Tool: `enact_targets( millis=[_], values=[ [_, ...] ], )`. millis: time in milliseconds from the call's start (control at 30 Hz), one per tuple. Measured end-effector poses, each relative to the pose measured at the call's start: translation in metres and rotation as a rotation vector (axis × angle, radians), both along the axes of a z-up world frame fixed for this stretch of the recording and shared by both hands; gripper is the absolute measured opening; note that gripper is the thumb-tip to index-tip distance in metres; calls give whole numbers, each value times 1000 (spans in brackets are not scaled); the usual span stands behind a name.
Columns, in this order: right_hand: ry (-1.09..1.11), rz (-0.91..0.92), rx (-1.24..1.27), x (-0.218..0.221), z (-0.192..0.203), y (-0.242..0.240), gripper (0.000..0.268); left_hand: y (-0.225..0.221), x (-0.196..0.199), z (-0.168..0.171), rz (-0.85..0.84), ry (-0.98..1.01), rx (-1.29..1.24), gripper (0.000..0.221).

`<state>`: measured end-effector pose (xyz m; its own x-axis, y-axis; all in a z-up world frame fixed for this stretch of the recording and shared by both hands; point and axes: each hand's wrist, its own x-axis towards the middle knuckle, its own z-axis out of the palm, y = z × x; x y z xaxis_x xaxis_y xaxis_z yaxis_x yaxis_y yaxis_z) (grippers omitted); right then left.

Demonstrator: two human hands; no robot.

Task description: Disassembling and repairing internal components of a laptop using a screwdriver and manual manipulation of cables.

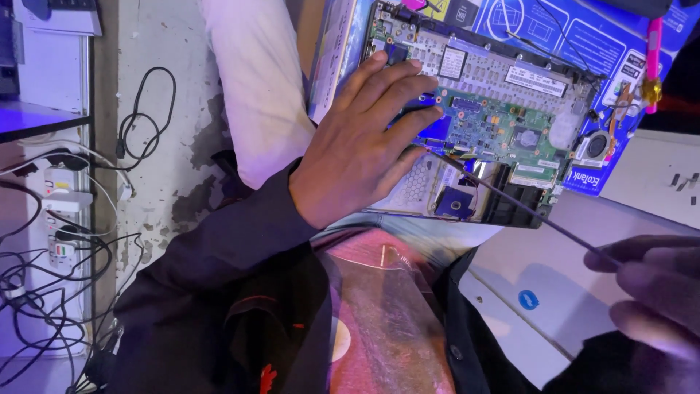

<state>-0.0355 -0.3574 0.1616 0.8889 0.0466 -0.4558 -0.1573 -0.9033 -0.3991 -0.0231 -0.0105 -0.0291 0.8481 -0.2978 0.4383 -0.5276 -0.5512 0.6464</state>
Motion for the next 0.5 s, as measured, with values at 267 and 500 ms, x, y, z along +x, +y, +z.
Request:
enact_targets(
  millis=[267, 500],
  values=[
    [-19, -71, 48, 43, -40, -56, 62, -1, 0, -5, 16, -49, -3, 32],
    [-93, -46, -472, -11, 15, 87, 53, -2, 1, -8, 14, -55, -28, 31]
  ],
)
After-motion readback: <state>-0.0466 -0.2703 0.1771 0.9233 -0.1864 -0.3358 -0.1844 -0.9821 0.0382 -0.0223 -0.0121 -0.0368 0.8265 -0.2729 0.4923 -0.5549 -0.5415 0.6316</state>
